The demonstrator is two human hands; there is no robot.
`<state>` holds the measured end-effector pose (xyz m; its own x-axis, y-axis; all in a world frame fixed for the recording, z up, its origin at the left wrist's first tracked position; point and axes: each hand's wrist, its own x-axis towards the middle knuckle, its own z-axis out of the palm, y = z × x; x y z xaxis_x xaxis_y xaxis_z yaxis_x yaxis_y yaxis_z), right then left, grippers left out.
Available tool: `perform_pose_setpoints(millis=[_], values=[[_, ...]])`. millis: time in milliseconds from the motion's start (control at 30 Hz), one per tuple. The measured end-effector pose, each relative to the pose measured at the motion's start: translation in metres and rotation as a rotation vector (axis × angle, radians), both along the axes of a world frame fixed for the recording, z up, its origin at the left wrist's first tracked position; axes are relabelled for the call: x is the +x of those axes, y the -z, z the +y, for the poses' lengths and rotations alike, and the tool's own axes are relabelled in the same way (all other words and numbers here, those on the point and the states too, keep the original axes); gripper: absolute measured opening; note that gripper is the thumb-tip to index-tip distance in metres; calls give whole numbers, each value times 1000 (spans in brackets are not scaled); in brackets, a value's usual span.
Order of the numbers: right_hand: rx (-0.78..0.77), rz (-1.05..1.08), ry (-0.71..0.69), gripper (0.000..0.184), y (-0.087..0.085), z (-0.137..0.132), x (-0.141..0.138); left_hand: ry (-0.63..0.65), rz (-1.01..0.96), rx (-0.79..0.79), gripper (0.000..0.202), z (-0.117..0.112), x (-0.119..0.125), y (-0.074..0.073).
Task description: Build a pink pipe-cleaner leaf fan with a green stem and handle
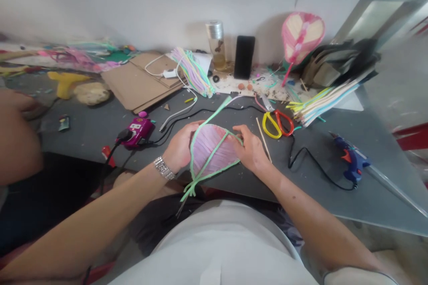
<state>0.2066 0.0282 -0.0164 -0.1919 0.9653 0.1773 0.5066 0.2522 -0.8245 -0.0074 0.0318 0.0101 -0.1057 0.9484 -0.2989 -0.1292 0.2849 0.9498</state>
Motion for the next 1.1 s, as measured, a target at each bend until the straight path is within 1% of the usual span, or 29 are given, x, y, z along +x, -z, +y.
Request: perform_pose_setpoints(millis=[100, 133, 200, 267, 367, 433, 467, 567, 633, 733, 800, 867, 900, 933, 967, 1033, 1100], values=[[23, 57, 36, 28, -1, 4, -2, -104, -149, 20, 50, 1, 7, 0], [8, 90, 48, 24, -1, 5, -2, -125, -162, 36, 51, 1, 7, -1], [-41, 151, 72, 20, -1, 6, 0, -179, -127, 101, 49, 2, 2, -7], [-68, 183, 99, 20, 1, 5, 3, -264, -17, 231, 41, 3, -9, -16], [-38, 177, 121, 18, 2, 4, 6, -411, 211, 503, 28, -1, -30, -33], [-13, 158, 129, 17, 3, 3, 7, -463, 352, 608, 26, -8, -42, -41], [-8, 153, 134, 17, 3, 2, 7, -469, 401, 633, 27, -12, -47, -44], [-9, 165, 135, 18, 4, 1, 7, -408, 491, 614, 21, -25, -54, -44], [-8, 175, 133, 18, 4, 0, 7, -331, 532, 548, 16, -32, -55, -40], [-5, 180, 141, 19, 4, 0, 8, -240, 577, 445, 15, -39, -55, -31], [-2, 175, 146, 20, 4, 0, 9, -195, 595, 420, 22, -39, -54, -26], [4, 163, 148, 20, 4, 1, 10, -151, 630, 415, 34, -38, -55, -21], [6, 158, 149, 20, 5, 2, 11, -126, 666, 411, 37, -36, -55, -19], [10, 154, 150, 20, 5, 2, 11, -110, 716, 412, 36, -34, -56, -17], [14, 151, 152, 20, 6, 2, 11, -106, 775, 425, 31, -32, -58, -15], [24, 150, 160, 21, 8, 2, 12, -143, 882, 475, 17, -29, -61, -10], [37, 153, 174, 21, 9, 1, 12, -166, 926, 487, 17, -27, -62, -5]])
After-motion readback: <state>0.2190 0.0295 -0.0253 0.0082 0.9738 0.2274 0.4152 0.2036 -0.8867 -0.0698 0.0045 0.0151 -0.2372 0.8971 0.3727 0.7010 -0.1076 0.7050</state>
